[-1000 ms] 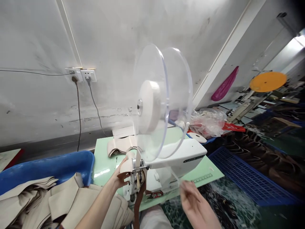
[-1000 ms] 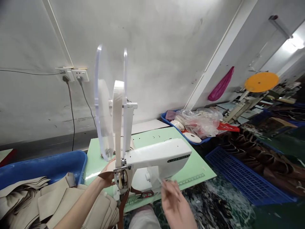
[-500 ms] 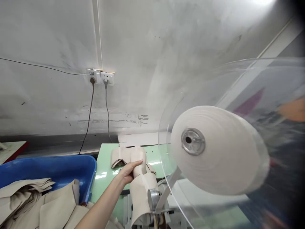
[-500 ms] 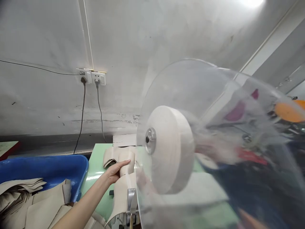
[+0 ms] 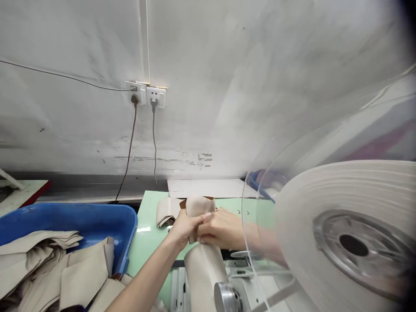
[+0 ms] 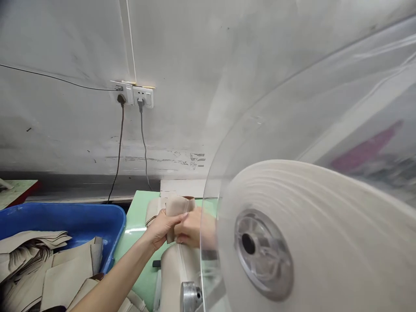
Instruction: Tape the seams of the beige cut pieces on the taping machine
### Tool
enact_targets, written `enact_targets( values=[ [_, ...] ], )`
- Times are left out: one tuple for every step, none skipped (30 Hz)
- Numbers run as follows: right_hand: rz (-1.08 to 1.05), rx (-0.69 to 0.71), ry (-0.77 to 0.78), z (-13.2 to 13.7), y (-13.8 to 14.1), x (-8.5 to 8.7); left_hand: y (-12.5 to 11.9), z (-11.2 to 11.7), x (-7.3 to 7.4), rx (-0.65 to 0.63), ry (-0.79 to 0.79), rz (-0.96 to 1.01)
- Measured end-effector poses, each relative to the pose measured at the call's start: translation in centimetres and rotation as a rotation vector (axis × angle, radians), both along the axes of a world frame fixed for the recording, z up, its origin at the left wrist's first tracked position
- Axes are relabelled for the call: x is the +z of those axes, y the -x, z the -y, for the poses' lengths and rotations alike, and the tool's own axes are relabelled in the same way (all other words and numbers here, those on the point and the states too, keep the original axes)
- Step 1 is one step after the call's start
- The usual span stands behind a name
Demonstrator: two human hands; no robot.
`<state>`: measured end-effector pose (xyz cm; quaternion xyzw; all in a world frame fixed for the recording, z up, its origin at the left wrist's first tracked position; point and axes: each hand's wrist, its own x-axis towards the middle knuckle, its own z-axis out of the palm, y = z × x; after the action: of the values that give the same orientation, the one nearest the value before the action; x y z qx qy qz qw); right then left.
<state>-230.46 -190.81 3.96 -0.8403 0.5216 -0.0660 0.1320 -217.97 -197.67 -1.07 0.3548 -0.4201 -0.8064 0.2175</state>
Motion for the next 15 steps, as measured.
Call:
enact_targets(
  values=[
    [-0.063, 0.0, 0.059, -0.1, -0.1, -0.5, 0.1, 0.3, -0.1, 0.006, 0.03, 0.046],
    [-0.084, -0.003, 0.1, -0.3, 0.0, -0.7, 0.1, 0.7, -0.1, 0.0, 0.076, 0.08],
    [-0.049, -0.028, 0.134, -0.5, 0.3, -0.5, 0.1, 1.3, 0.2, -0.02, 0.142, 0.096],
    [0.039, -0.08, 0.169, -0.6, 0.8, 0.0, 0.0, 2.1, 0.8, -0.068, 0.227, 0.095],
    [0.149, -0.149, 0.216, -0.6, 1.5, 0.7, -0.2, 3.0, 1.6, -0.145, 0.323, 0.095],
    [0.249, -0.227, 0.265, -0.4, 2.4, 1.5, -0.4, 3.8, 2.8, -0.244, 0.419, 0.105],
    [0.315, -0.284, 0.294, -0.1, 3.3, 2.3, -0.6, 4.7, 4.1, -0.353, 0.509, 0.133],
    [0.343, -0.304, 0.283, 0.4, 4.2, 2.7, -0.9, 5.4, 5.5, -0.449, 0.592, 0.169],
    [0.34, -0.288, 0.225, 1.0, 5.0, 2.9, -1.3, 6.0, 6.9, -0.515, 0.668, 0.204],
    [0.317, -0.249, 0.127, 1.7, 5.6, 2.6, -1.7, 6.5, 8.2, -0.55, 0.735, 0.233],
    [0.296, -0.221, 0.03, 2.5, 6.2, 1.9, -2.2, 6.8, 9.4, -0.552, 0.79, 0.249],
    [0.286, -0.211, -0.04, 3.3, 6.5, 0.9, -3.0, 7.1, 10.2, -0.531, 0.829, 0.254],
    [0.294, -0.219, -0.075, 4.0, 6.8, -0.2, -3.8, 7.2, 10.7, -0.499, 0.849, 0.253],
    [0.316, -0.241, -0.08, 4.6, 7.0, -1.4, -4.9, 7.3, 10.9, -0.457, 0.849, 0.251],
    [0.345, -0.263, -0.069, 4.9, 7.1, -2.6, -6.1, 7.2, 10.7, -0.414, 0.832, 0.256]
  ],
)
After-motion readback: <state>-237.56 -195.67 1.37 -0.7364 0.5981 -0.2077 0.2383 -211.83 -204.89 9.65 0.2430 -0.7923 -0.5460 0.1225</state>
